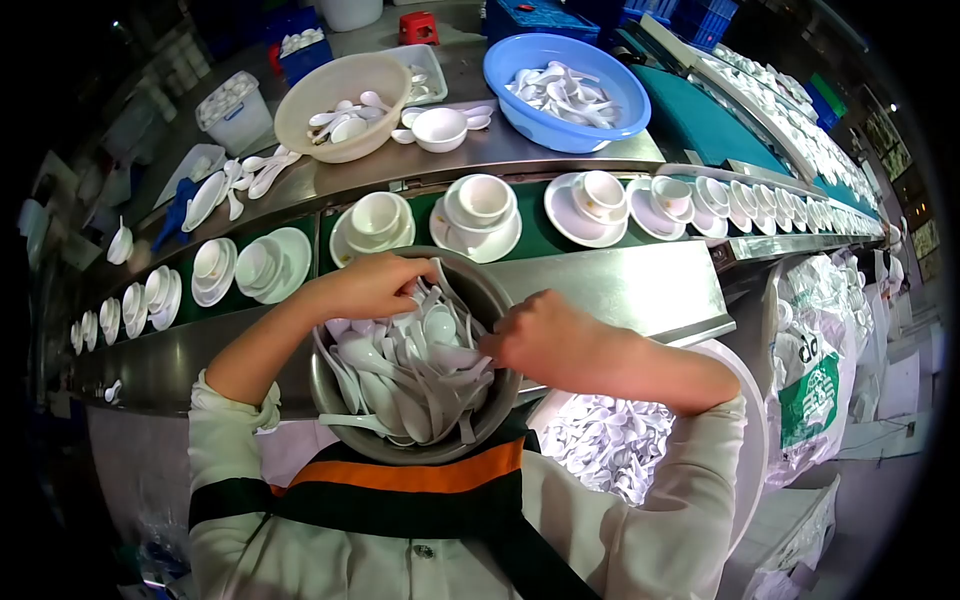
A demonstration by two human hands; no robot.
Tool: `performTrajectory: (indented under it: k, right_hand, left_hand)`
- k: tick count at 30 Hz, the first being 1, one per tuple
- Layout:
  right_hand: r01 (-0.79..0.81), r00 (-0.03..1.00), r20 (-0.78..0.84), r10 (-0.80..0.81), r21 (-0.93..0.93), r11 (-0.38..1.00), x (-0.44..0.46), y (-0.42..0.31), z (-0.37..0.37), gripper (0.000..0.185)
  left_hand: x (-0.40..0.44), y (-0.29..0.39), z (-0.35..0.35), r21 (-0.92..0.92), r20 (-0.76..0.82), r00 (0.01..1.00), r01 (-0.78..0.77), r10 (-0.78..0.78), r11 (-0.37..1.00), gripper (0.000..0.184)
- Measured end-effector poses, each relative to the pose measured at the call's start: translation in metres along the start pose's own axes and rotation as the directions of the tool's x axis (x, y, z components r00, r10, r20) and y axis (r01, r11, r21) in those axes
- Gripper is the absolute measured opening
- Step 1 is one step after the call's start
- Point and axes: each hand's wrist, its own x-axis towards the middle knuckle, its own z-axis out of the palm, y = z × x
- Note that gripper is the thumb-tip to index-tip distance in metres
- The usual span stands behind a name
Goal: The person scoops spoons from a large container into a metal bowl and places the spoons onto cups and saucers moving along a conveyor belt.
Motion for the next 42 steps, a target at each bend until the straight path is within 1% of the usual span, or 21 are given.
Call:
performTrajectory:
  k: [1,3,5,6,7,10,13,17,19,22,26,31,33,34,35,36,37,39,40,41,42]
  right_hand:
    - [-0.009,1.000,0.000,0.009,-0.005,1.000,-0.004,0.003,-0.006,0.014]
    - [-0.112,0.978,-0.138,0.154,0.274,0.955,-0.011,0.010,-0.018,0.020]
    - [-0.278,0.864,-0.351,0.361,0.267,0.923,-0.019,0.028,-0.007,0.024]
    - [-0.449,0.795,-0.321,0.514,0.257,0.855,-0.020,0.045,0.006,0.019]
    - [-0.508,0.696,-0.398,0.597,0.314,0.802,-0.018,0.064,0.029,0.016]
    - [-0.703,0.617,-0.476,0.627,0.025,0.711,-0.012,0.124,0.114,0.012]
    - [-0.772,0.623,-0.360,0.694,-0.142,0.620,0.004,0.142,0.162,0.017]
    - [-0.702,0.672,-0.442,0.594,-0.127,0.700,0.022,0.123,0.156,0.017]
    - [-0.629,0.619,-0.624,0.478,-0.030,0.777,0.022,0.113,0.138,0.018]
    - [-0.797,0.518,-0.517,0.682,-0.003,0.604,0.001,0.121,0.129,0.021]
    - [-0.913,0.387,-0.437,0.812,-0.058,0.404,-0.030,0.154,0.154,0.033]
    - [-0.910,0.411,-0.412,0.813,-0.130,0.394,-0.015,0.156,0.153,0.040]
    - [-0.908,0.416,-0.273,0.868,-0.075,0.412,-0.003,0.137,0.123,0.045]
    - [-0.867,0.450,-0.313,0.836,0.069,0.493,0.003,0.126,0.110,0.048]
    - [-0.712,0.526,-0.431,0.733,0.249,0.657,0.005,0.118,0.101,0.046]
    - [-0.478,0.542,-0.336,0.770,0.630,0.612,0.014,0.100,0.080,0.040]
    - [-0.176,0.585,-0.240,0.774,0.895,0.410,0.021,0.082,0.061,0.034]
    - [-0.189,0.650,-0.152,0.745,0.917,0.351,0.019,0.069,0.052,0.029]
    - [-0.202,0.708,-0.073,0.702,0.932,0.301,0.019,0.067,0.049,0.025]
    - [-0.201,0.712,-0.078,0.698,0.930,0.308,0.015,0.071,0.052,0.025]
    - [-0.219,0.639,-0.132,0.758,0.913,0.344,0.005,0.081,0.060,0.023]
  left_hand:
    - [-0.001,-0.009,0.002,0.004,0.001,1.000,-0.010,0.010,1.000,0.031]
    - [-0.006,-0.021,0.002,0.042,-0.161,0.971,-0.173,0.178,0.984,0.026]
    - [-0.014,-0.024,-0.008,0.025,-0.201,0.962,-0.182,0.183,0.983,0.020]
    - [-0.019,-0.020,-0.017,-0.003,-0.193,0.977,-0.092,0.089,0.996,0.018]
    - [-0.021,-0.019,-0.022,-0.031,-0.182,0.983,-0.001,-0.004,1.000,0.017]
    - [-0.016,-0.021,-0.020,-0.049,-0.220,0.975,-0.047,0.035,0.998,0.015]
    - [-0.011,-0.016,-0.016,0.004,-0.242,0.966,-0.092,0.091,0.996,0.015]
    - [-0.014,-0.019,-0.014,0.000,-0.185,0.980,-0.078,0.077,0.997,0.015]
    - [-0.021,-0.017,-0.018,-0.013,-0.218,0.976,-0.018,0.015,1.000,0.014]
    - [-0.035,-0.016,-0.029,-0.172,-0.246,0.964,0.057,-0.099,0.983,0.013]
    - [-0.039,-0.025,-0.040,-0.350,-0.368,0.919,0.004,-0.142,0.937,0.012]
    - [-0.010,-0.009,-0.044,-0.332,-0.404,0.915,-0.138,-0.009,0.933,0.012]
    - [0.007,-0.015,-0.036,-0.376,-0.434,0.900,-0.153,-0.028,0.914,0.011]
    - [0.016,-0.019,-0.032,-0.375,-0.442,0.897,-0.151,-0.034,0.914,0.011]
    - [0.024,-0.023,-0.029,-0.364,-0.468,0.883,-0.154,-0.038,0.919,0.011]
    - [0.031,-0.024,-0.026,-0.355,-0.489,0.871,-0.156,-0.041,0.922,0.011]
    - [0.036,-0.019,-0.025,-0.361,-0.486,0.873,-0.152,-0.046,0.920,0.011]
    - [0.045,-0.010,-0.026,-0.411,-0.496,0.863,-0.139,-0.093,0.901,0.011]
    - [0.051,-0.015,-0.023,-0.429,-0.513,0.858,-0.233,-0.023,0.873,0.015]
    - [0.051,-0.017,-0.024,-0.425,-0.520,0.854,-0.235,-0.023,0.874,0.015]
    - [0.045,-0.016,-0.028,-0.487,-0.471,0.877,-0.171,-0.092,0.857,0.018]
